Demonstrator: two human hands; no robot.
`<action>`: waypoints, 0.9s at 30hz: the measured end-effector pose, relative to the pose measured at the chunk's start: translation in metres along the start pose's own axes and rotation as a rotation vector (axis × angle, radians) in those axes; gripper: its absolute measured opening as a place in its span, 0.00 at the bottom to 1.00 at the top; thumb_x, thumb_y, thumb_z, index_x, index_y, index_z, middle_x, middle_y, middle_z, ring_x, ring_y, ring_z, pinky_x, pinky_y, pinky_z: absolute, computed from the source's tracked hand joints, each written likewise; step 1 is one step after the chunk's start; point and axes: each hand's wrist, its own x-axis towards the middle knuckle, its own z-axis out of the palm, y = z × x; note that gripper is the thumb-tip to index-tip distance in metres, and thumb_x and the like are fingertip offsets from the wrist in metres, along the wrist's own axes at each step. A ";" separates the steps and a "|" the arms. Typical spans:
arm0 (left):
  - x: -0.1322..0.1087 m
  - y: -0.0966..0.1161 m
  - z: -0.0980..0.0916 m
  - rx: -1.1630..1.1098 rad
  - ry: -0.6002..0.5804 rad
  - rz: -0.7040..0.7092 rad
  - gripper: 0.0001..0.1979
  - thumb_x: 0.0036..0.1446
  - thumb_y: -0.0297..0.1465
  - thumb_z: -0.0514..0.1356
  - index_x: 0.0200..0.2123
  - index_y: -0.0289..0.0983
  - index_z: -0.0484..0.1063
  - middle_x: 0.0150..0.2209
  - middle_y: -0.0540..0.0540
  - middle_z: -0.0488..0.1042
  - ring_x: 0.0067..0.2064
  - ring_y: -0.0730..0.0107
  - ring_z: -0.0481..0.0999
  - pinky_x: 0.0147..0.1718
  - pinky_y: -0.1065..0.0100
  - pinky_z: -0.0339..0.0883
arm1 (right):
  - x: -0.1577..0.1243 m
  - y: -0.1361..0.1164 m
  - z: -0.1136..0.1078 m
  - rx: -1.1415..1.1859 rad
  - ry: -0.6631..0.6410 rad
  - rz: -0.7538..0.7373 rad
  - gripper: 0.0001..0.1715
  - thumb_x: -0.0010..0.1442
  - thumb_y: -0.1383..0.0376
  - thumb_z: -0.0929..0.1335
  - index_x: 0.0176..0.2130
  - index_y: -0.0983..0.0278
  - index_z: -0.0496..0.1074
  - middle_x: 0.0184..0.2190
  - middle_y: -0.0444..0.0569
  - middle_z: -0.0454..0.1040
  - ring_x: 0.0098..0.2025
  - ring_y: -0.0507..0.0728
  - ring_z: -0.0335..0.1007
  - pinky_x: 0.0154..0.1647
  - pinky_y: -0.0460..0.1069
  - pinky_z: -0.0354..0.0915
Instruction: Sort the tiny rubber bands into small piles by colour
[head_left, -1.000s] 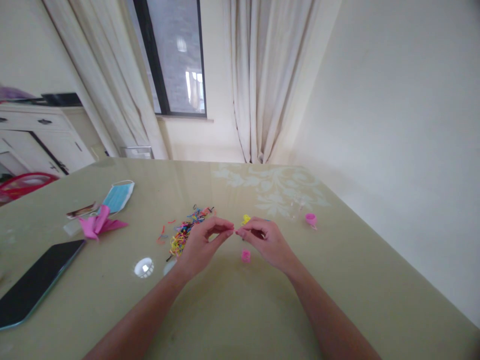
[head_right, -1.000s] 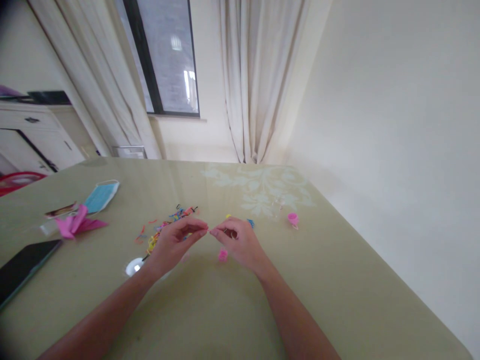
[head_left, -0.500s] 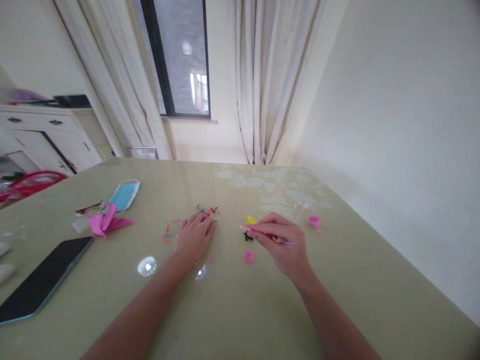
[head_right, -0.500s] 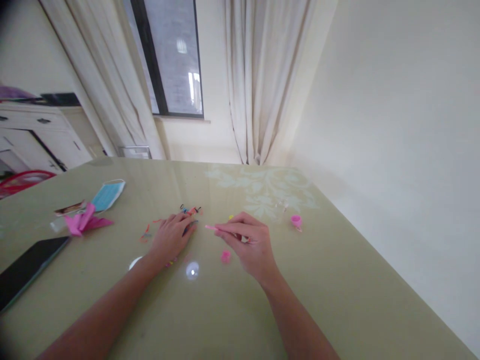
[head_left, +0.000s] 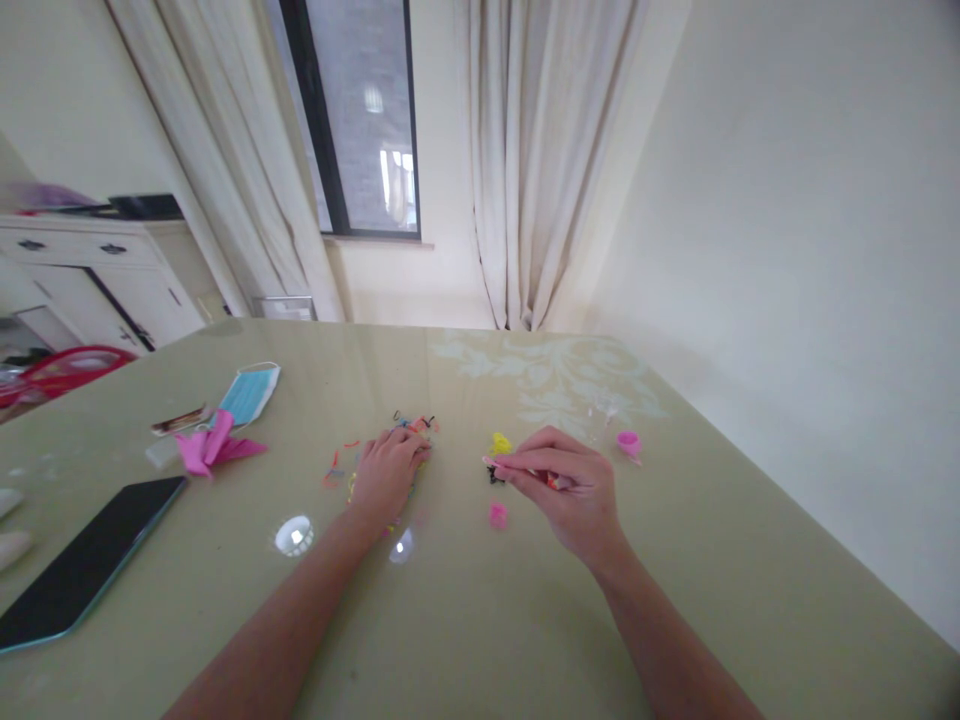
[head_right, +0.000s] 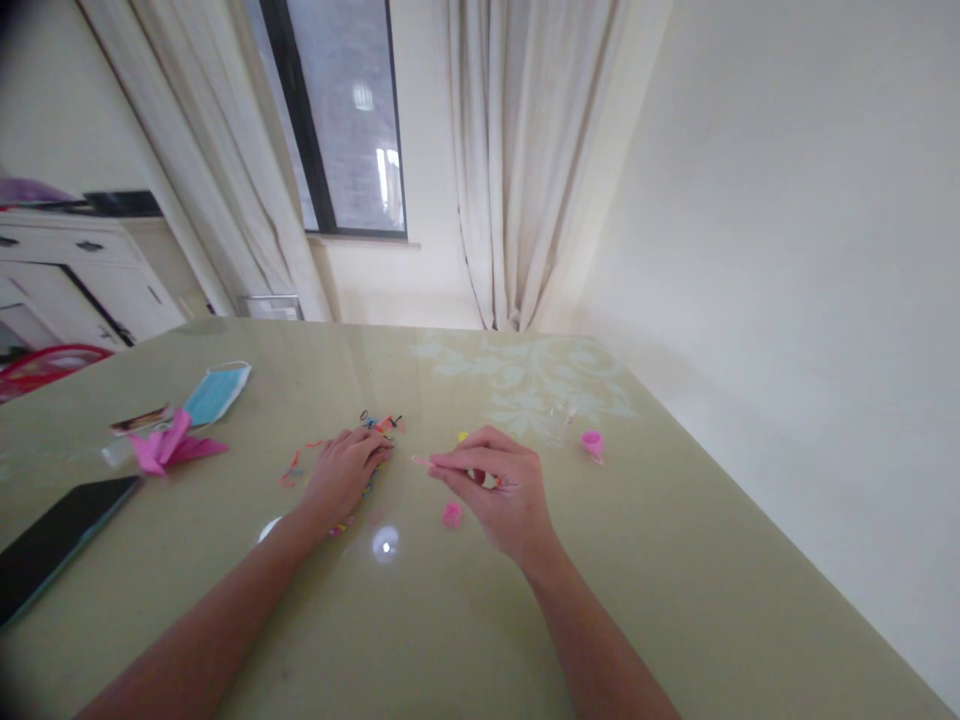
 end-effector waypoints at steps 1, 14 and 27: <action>0.000 0.000 0.001 0.012 0.001 -0.001 0.12 0.71 0.33 0.57 0.49 0.43 0.81 0.52 0.42 0.81 0.56 0.50 0.76 0.53 0.54 0.66 | -0.001 0.001 0.000 0.000 -0.003 0.007 0.12 0.60 0.70 0.79 0.41 0.54 0.88 0.31 0.46 0.80 0.27 0.50 0.69 0.25 0.46 0.64; 0.002 0.005 0.000 0.149 0.017 0.074 0.11 0.72 0.31 0.56 0.49 0.40 0.78 0.53 0.39 0.80 0.57 0.49 0.76 0.54 0.53 0.62 | 0.007 0.019 -0.023 -0.400 -0.543 0.368 0.11 0.67 0.59 0.74 0.35 0.60 0.87 0.29 0.47 0.80 0.29 0.53 0.68 0.31 0.48 0.59; 0.005 0.004 -0.001 0.115 0.007 0.071 0.10 0.71 0.31 0.57 0.46 0.41 0.79 0.53 0.39 0.81 0.57 0.49 0.76 0.53 0.52 0.64 | -0.003 0.040 -0.012 -0.635 -0.767 0.492 0.10 0.61 0.68 0.74 0.33 0.57 0.88 0.29 0.48 0.84 0.32 0.56 0.75 0.34 0.48 0.59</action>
